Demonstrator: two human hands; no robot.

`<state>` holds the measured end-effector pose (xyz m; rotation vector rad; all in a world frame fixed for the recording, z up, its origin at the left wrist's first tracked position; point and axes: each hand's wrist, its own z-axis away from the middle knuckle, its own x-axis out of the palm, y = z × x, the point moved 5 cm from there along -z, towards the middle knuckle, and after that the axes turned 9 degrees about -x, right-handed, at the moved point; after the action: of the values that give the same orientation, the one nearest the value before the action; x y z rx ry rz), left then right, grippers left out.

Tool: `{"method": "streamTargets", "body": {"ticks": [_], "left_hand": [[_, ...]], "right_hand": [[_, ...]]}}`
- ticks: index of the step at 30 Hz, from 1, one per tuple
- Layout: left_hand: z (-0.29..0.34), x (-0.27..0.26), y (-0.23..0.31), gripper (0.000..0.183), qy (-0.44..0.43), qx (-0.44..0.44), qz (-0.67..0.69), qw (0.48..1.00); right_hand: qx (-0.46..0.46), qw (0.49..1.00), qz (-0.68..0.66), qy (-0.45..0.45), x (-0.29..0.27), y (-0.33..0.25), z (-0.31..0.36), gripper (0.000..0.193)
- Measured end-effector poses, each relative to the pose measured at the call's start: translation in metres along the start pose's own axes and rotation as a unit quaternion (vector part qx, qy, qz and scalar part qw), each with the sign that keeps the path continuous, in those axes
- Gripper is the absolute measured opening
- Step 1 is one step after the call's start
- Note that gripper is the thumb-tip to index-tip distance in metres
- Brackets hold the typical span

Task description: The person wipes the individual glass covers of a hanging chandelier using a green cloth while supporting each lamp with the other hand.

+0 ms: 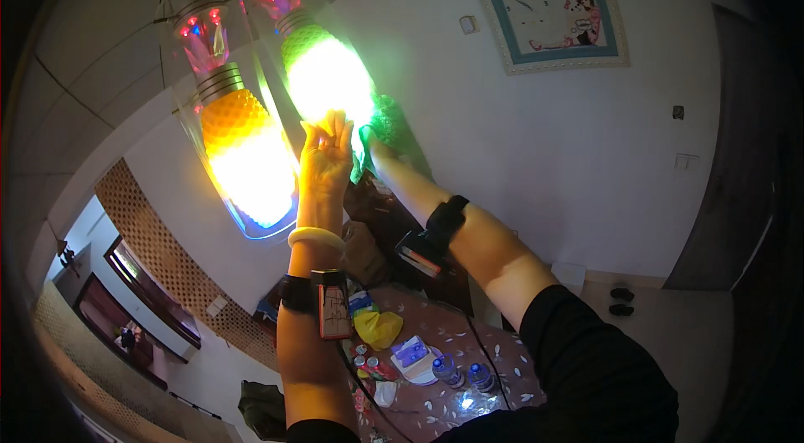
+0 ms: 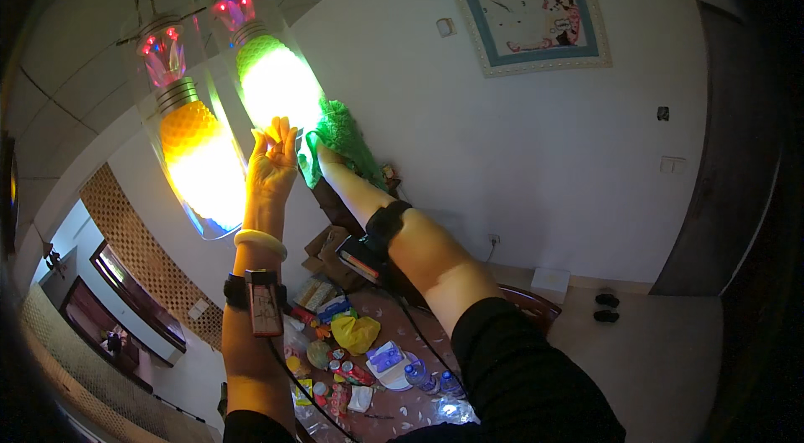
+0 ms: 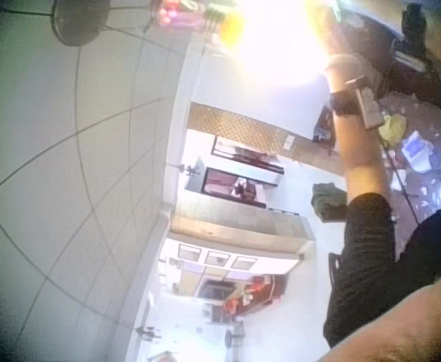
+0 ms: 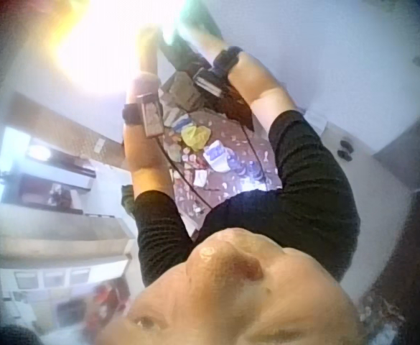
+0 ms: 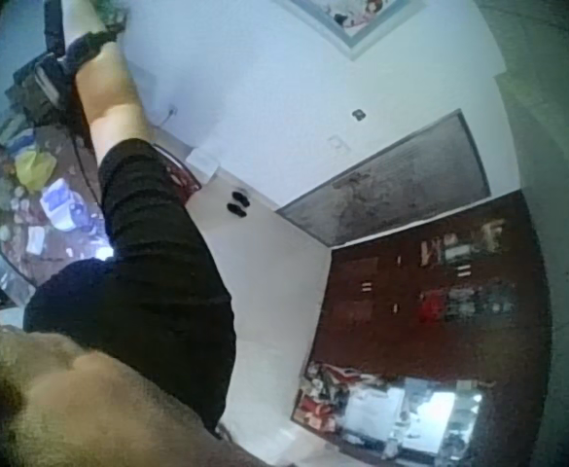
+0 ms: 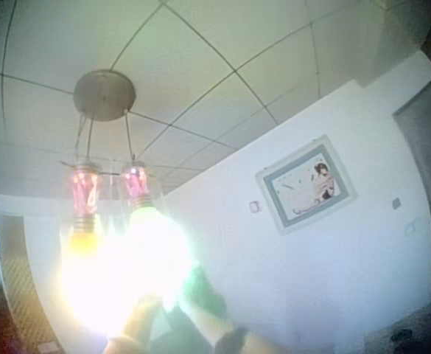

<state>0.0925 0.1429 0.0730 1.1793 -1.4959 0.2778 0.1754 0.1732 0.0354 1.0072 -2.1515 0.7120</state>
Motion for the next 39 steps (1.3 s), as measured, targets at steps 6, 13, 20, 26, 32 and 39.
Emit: {"method": "streamTargets", "body": {"ticks": [6,13,20,26,32,39], "left_hand": [[0.005,-0.007,0.006,0.025,-0.003,-0.021,0.053,0.998],[-0.002,-0.001,-0.001,0.023,-0.019,-0.005,0.037,0.999],[-0.010,-0.018,0.016,0.023,0.005,-0.008,0.062,0.998],[-0.009,-0.011,0.018,0.030,-0.047,-0.037,0.016,0.998],[0.000,-0.009,0.032,0.030,-0.057,-0.068,0.055,0.995],[-0.021,-0.018,-0.003,0.017,-0.021,-0.102,0.092,0.990]], "right_hand": [[0.058,0.998,-0.021,0.017,0.011,0.032,0.008,0.032],[0.087,0.987,-0.131,0.043,0.029,0.049,0.005,0.036],[0.067,0.990,-0.125,0.007,0.029,0.021,0.026,0.036],[0.022,0.992,-0.124,-0.029,0.037,-0.013,0.025,0.036],[0.048,0.983,-0.177,-0.031,0.051,-0.017,0.038,0.036],[0.151,0.840,-0.510,0.102,0.024,-0.039,0.074,0.036]]}}
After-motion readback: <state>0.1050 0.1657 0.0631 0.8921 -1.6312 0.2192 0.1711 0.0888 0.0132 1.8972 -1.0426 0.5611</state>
